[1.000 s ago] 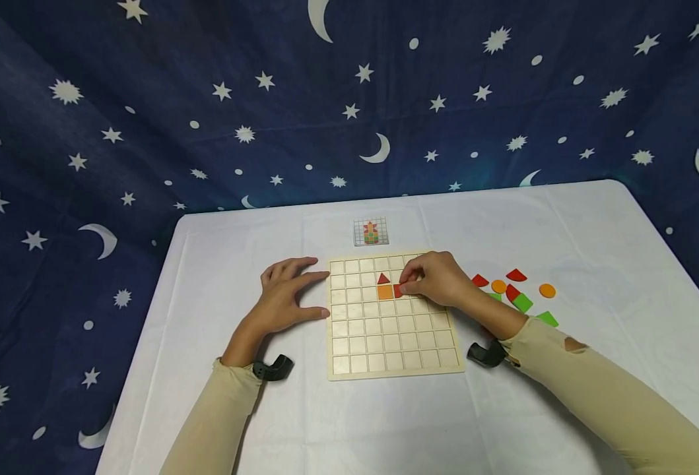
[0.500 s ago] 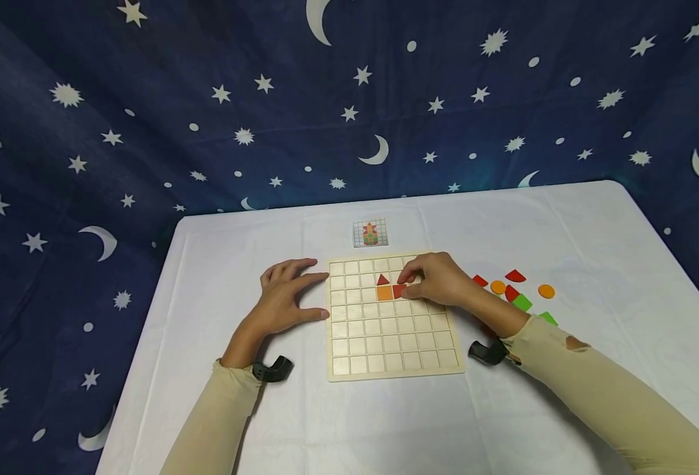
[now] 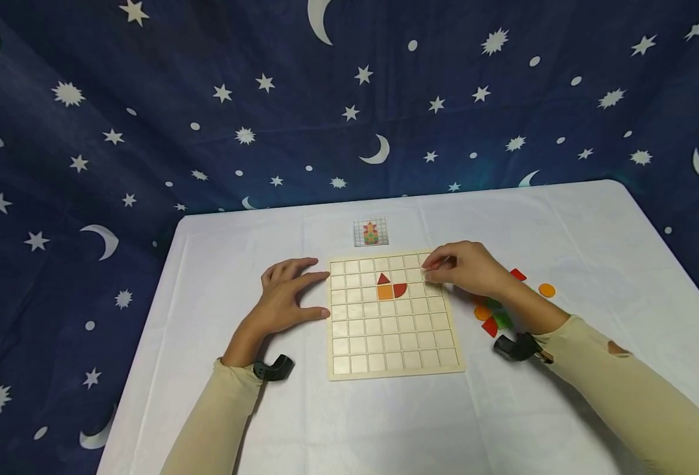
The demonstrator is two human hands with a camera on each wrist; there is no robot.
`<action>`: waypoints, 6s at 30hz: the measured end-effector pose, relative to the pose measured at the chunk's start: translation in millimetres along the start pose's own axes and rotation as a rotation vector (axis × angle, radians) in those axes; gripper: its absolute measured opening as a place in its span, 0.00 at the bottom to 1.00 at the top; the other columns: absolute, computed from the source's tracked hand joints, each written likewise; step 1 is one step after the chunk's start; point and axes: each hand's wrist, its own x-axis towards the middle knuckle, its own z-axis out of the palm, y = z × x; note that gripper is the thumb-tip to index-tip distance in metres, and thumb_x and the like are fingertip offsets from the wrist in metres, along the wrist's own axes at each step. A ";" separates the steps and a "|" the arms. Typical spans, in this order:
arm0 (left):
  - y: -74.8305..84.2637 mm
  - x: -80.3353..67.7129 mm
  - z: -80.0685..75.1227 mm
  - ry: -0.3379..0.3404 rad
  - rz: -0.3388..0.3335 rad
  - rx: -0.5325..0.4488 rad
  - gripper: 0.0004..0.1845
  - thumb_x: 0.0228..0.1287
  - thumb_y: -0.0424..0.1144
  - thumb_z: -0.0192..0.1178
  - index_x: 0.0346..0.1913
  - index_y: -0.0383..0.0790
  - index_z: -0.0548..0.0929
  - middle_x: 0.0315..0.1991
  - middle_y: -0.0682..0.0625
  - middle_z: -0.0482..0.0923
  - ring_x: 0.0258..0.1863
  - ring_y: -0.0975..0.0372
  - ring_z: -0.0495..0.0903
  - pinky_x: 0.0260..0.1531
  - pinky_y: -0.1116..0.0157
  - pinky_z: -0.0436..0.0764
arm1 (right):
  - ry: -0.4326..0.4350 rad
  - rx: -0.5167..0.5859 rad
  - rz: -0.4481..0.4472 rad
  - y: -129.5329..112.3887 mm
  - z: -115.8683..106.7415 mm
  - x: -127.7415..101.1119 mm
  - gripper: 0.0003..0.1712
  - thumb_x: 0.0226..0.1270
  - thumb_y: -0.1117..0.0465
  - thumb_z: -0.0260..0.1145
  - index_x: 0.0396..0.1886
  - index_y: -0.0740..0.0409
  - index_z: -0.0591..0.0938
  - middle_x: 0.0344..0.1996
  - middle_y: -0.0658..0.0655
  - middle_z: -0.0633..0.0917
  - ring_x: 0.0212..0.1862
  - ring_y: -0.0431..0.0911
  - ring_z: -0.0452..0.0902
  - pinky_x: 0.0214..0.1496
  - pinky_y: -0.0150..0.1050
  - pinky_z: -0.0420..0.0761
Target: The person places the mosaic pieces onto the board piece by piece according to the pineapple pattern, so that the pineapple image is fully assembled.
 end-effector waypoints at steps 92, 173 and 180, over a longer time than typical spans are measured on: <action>0.0 -0.5 0.9 0.012 0.000 -0.003 0.41 0.51 0.64 0.74 0.69 0.58 0.79 0.75 0.48 0.66 0.75 0.49 0.58 0.67 0.36 0.47 | -0.180 -0.106 -0.248 -66.6 65.5 47.1 0.04 0.61 0.64 0.77 0.34 0.50 0.93 0.28 0.44 0.89 0.34 0.38 0.79 0.42 0.37 0.77; 1.2 -0.5 1.4 0.016 0.004 -0.013 0.40 0.51 0.64 0.75 0.69 0.58 0.79 0.75 0.48 0.66 0.74 0.49 0.59 0.66 0.37 0.48 | -0.037 -0.273 0.041 72.4 -61.2 -48.8 0.16 0.56 0.56 0.81 0.44 0.53 0.90 0.29 0.47 0.82 0.36 0.44 0.73 0.35 0.35 0.73; 0.8 -1.7 1.4 0.013 -0.005 -0.014 0.40 0.51 0.63 0.75 0.69 0.57 0.79 0.75 0.48 0.65 0.74 0.49 0.59 0.66 0.37 0.48 | -0.051 -0.271 0.044 75.2 -62.9 -52.2 0.11 0.56 0.60 0.80 0.40 0.50 0.91 0.27 0.47 0.81 0.34 0.44 0.73 0.35 0.35 0.74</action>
